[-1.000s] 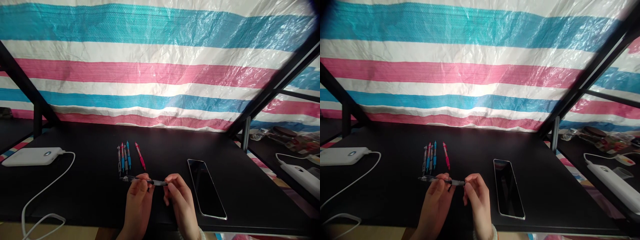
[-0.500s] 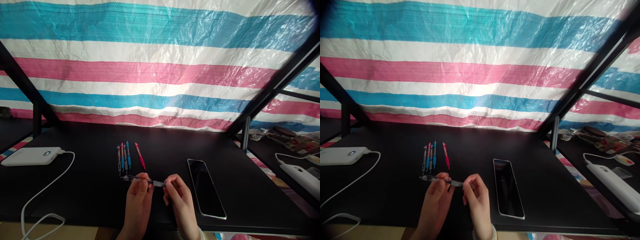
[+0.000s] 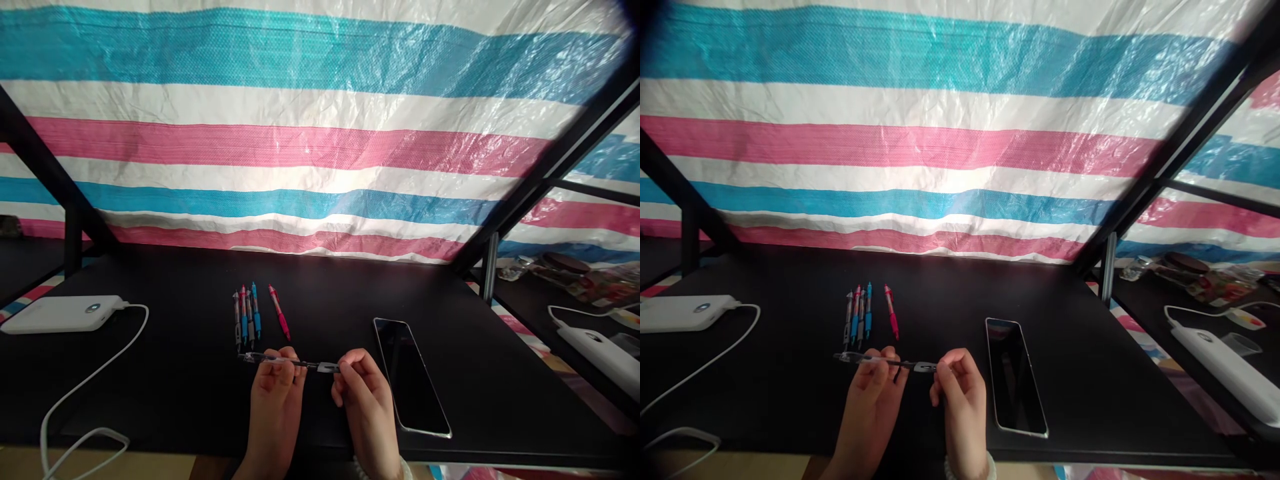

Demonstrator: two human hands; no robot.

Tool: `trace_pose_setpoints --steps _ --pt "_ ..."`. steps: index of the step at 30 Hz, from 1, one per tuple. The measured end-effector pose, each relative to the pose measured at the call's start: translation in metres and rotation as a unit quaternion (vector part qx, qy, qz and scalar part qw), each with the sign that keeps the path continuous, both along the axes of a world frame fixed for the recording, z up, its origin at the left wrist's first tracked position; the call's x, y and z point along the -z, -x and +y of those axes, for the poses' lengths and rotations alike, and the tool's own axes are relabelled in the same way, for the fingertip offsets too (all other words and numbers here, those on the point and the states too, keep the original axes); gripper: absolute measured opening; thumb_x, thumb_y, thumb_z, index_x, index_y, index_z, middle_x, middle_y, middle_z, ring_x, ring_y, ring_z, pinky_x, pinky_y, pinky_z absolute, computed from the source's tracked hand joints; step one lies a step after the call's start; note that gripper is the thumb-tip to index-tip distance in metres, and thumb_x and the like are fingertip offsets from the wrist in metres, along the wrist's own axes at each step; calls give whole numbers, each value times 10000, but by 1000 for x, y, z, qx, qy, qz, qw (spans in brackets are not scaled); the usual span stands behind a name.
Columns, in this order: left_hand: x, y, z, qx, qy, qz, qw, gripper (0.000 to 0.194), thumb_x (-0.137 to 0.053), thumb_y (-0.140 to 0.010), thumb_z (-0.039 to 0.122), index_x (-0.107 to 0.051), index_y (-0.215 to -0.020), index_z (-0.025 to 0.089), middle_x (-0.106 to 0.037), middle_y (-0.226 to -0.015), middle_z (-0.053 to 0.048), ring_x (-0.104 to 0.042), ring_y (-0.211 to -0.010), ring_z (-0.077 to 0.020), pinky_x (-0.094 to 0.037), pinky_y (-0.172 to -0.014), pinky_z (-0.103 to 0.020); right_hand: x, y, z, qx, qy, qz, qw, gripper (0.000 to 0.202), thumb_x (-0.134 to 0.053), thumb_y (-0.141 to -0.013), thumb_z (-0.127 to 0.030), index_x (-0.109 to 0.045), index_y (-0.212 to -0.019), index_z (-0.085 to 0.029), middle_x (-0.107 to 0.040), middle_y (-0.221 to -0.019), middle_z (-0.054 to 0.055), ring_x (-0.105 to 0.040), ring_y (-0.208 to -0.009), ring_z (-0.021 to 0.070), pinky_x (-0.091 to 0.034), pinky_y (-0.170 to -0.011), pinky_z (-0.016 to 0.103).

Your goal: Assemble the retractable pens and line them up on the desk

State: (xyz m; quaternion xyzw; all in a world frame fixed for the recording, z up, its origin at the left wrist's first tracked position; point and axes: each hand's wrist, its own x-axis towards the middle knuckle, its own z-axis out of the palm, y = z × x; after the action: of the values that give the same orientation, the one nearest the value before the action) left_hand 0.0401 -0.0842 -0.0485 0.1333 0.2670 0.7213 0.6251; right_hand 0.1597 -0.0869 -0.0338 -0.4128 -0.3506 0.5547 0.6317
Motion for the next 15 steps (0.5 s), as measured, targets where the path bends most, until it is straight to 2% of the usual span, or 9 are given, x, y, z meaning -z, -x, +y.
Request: trace_pose_setpoints --steps 10,15 --pt "-3 0 -3 -12 35 -4 999 106 -765 -768 240 -683 -829 209 -617 -920 -5 -581 -839 -115 -502 -841 -254 5 1 0 -56 -7 -43 997 202 -652 -894 -359 -554 -848 -189 -471 -709 -27 -424 -557 99 -362 -487 214" --pt "-5 1 -2 -16 38 -20 999 100 -767 -761 238 -684 -811 212 -636 -909 0 -593 -855 -123 -500 -872 -276 6 1 1 -40 -3 -8 999 146 -635 -898 -323 -569 -865 -197 -466 -708 -28 -422 -569 106 -376 -485 213"
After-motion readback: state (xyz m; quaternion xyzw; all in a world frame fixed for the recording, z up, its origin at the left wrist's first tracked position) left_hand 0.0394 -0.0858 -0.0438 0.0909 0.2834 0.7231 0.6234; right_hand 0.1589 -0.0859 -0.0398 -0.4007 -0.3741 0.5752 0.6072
